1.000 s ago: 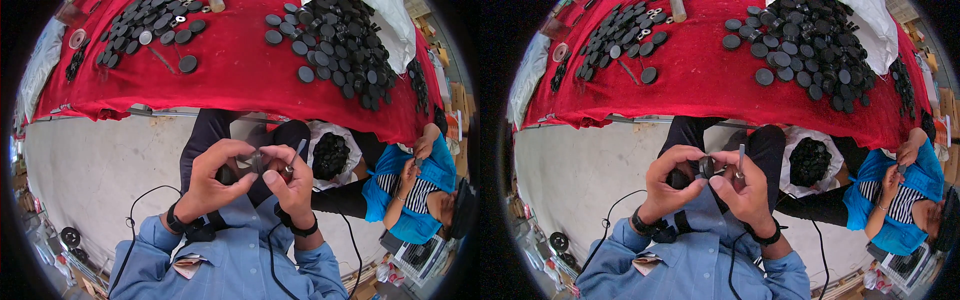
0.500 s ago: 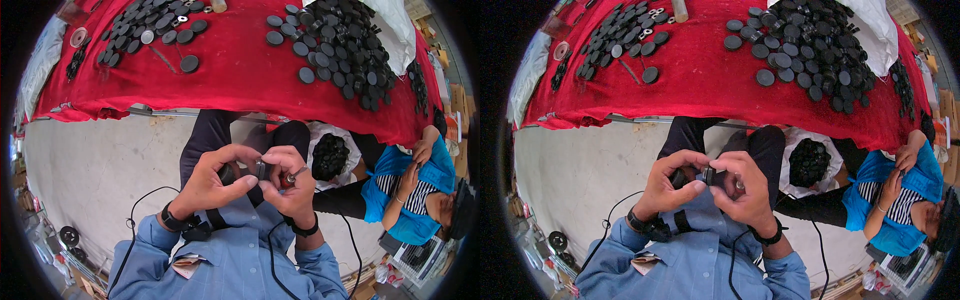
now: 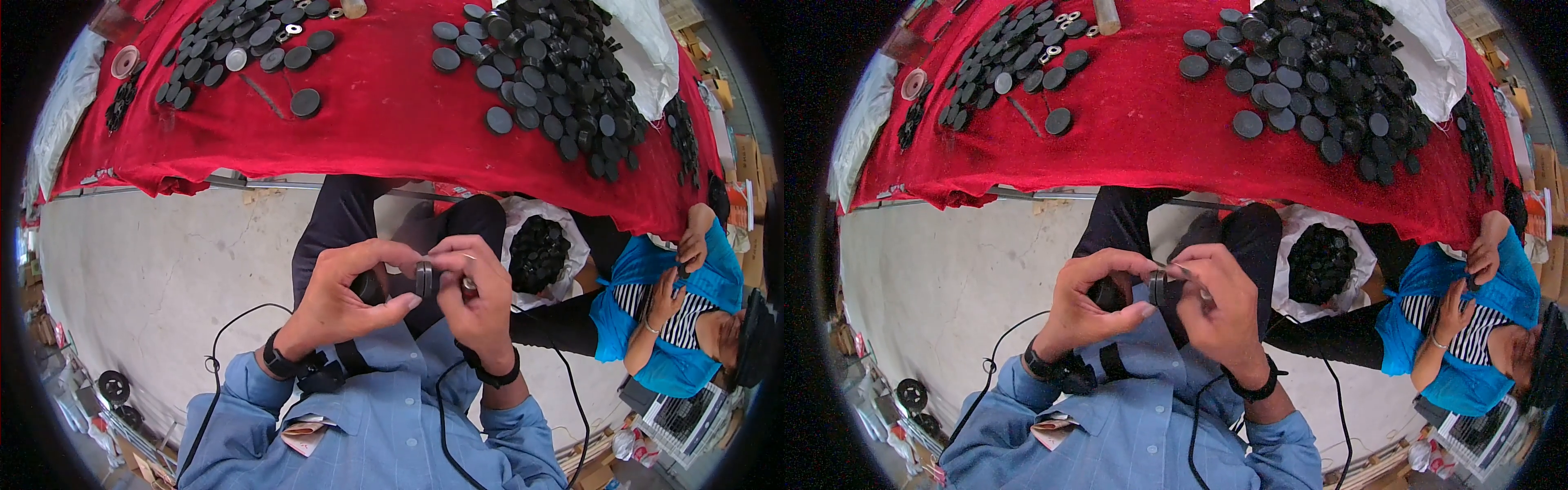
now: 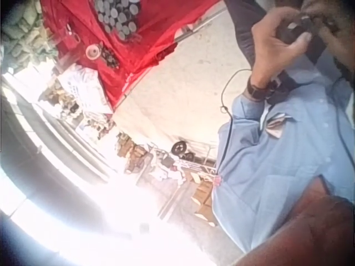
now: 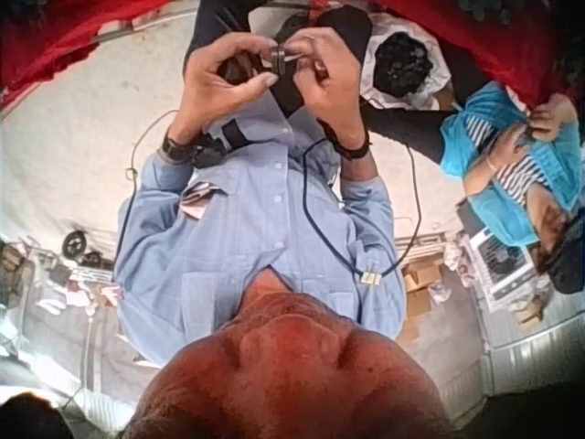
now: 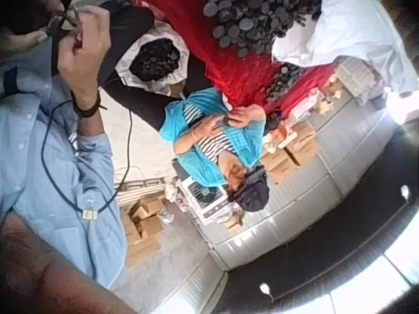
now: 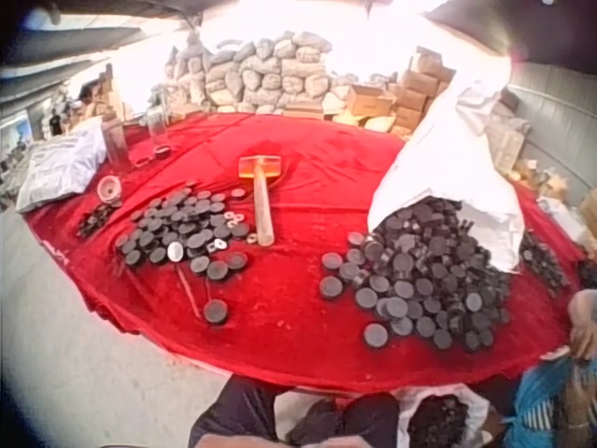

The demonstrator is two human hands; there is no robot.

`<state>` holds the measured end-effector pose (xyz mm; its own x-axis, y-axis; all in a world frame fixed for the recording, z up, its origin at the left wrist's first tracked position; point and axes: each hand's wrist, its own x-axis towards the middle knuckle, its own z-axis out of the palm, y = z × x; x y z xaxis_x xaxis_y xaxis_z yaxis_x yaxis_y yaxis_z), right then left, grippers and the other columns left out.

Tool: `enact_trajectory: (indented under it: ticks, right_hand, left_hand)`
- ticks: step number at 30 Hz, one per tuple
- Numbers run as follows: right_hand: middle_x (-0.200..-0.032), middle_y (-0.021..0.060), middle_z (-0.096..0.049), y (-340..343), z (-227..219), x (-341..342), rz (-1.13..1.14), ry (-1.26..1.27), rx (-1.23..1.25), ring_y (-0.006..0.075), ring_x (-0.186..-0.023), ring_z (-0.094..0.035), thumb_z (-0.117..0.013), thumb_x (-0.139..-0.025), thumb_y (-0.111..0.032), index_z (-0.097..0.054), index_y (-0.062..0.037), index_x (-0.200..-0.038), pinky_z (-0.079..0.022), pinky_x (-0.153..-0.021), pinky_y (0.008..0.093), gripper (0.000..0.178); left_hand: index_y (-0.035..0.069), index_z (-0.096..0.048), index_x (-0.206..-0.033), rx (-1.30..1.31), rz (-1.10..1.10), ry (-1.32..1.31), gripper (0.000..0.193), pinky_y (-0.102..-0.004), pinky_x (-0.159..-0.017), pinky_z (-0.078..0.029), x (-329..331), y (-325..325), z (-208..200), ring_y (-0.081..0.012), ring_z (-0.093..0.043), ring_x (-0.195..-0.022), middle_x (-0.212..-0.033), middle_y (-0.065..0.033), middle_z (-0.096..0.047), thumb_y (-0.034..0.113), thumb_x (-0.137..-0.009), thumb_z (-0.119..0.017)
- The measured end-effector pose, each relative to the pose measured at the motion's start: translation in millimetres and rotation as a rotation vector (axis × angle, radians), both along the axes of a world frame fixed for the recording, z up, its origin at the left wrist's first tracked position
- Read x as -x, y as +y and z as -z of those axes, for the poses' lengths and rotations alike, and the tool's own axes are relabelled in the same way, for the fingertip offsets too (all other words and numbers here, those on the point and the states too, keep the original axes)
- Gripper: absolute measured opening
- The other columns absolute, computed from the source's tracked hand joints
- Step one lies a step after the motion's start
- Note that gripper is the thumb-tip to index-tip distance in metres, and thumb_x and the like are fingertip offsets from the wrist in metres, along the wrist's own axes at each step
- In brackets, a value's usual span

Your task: Inspecting and trimming small circular plastic parts using a screwdriver.

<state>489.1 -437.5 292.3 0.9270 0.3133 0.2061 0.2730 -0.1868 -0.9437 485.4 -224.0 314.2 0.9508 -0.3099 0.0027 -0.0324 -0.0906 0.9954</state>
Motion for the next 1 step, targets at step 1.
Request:
enact_trajectory:
  ticks: [1]
  right_hand:
    - [-0.115,0.0117,-0.060,-1.6,9.9,-3.7,0.015,-0.068,0.133,0.0217,-0.072,-0.065,-0.059,-0.075,0.006,-0.065,-0.0079,-0.116,-0.051,-0.063,0.0259,0.043]
  left_hand:
    - [0.002,-0.066,-0.111,-0.005,0.000,-0.022,0.040,-0.0204,-0.066,-0.049,-0.1,-0.7,1.6,-0.0059,-0.062,-0.072,-0.104,-0.0063,-0.069,0.006,-0.073,-0.078]
